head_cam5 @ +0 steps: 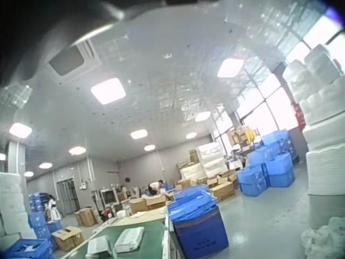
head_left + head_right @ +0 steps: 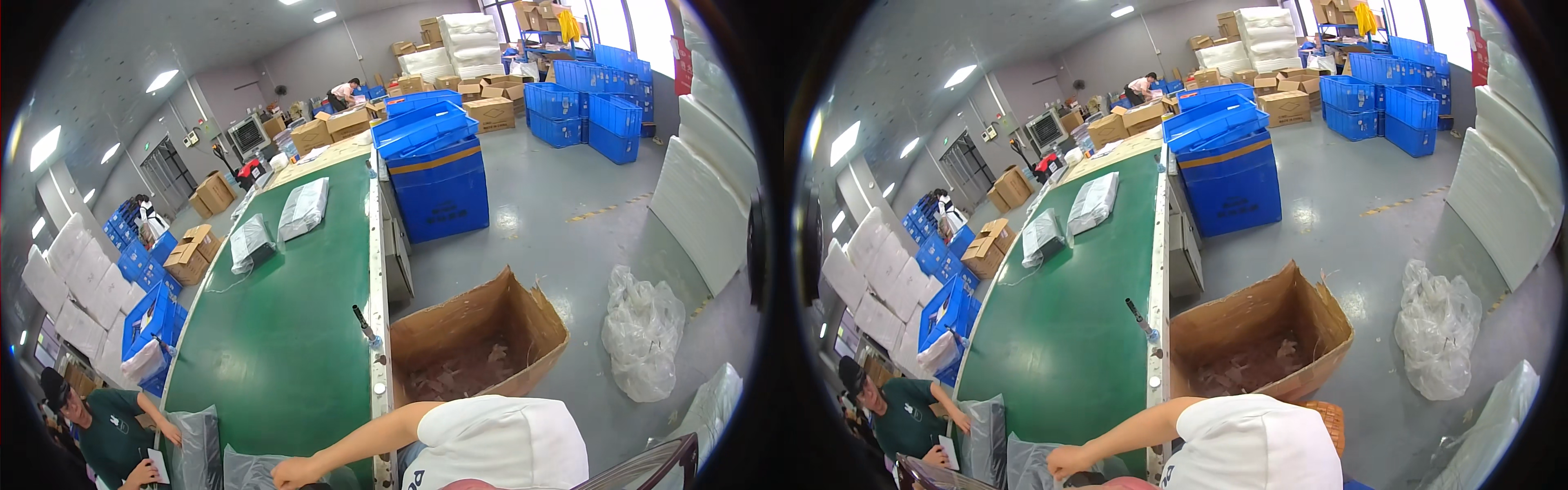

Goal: The person packs phone cases by gathering them into stacks, placing the stacks into plastic packaging bags, sealing the bags, and writing on a bag with a marker.

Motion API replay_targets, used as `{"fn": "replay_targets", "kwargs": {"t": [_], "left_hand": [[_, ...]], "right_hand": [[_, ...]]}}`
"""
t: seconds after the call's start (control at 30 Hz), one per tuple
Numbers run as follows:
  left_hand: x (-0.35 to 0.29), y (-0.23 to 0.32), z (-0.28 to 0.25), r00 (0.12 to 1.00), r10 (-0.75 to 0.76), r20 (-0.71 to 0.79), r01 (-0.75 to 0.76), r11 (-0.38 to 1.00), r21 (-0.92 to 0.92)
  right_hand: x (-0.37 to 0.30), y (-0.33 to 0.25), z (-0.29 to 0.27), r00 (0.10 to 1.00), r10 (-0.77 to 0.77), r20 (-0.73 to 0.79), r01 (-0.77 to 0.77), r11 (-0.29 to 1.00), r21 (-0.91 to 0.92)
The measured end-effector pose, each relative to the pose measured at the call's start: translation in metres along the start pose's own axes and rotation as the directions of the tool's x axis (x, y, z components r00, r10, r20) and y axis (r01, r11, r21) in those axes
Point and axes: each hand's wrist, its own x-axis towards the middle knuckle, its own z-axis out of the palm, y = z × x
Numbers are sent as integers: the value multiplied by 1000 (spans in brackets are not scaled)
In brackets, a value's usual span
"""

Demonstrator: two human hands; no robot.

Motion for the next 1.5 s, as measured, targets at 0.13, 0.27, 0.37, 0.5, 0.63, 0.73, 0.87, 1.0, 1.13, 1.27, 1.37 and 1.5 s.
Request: {"fn": "replay_targets", "kwargs": {"t": [0.13,0.27,0.37,0.5,0.63,0.73,0.87,1.0,1.13,1.27,1.37,1.5], "left_hand": [[14,28,19,999,42,-15,-43,998,-52],[24,40,30,998,61,-32,-63,995,-74],[40,62,36,992,119,-35,-122,990,-76],[31,43,44,997,58,-52,-63,994,-87],[38,53,50,996,75,-57,-80,993,-83],[40,56,54,995,73,-61,-79,992,-94],[40,57,57,996,62,-66,-69,992,-104],[37,53,59,996,48,-73,-56,993,-108],[36,51,61,996,45,-82,-54,992,-112],[35,50,64,995,45,-94,-55,992,-115],[33,47,65,994,38,-107,-50,992,-114],[29,38,64,991,38,-125,-54,991,-121]], "right_hand": [[-4,-32,-30,993,-104,-58,102,994,-35],[-7,-34,-29,974,-218,-67,215,976,-43],[-12,-6,-30,948,-299,112,318,862,-395],[-26,-92,-56,986,-117,-118,127,988,86],[-29,-75,-59,960,-166,-227,174,985,16],[-28,-60,-53,942,-248,-225,230,968,-105],[-26,-50,-47,902,-356,-245,331,934,-136],[-27,-55,-46,897,-259,-358,218,964,-152],[-28,-69,-50,856,-333,-394,203,920,-336],[-40,-80,-41,846,-450,-286,306,849,-430],[-40,-79,-36,937,-325,-126,227,843,-488],[-36,-83,-49,803,-456,-384,171,793,-585]]}}
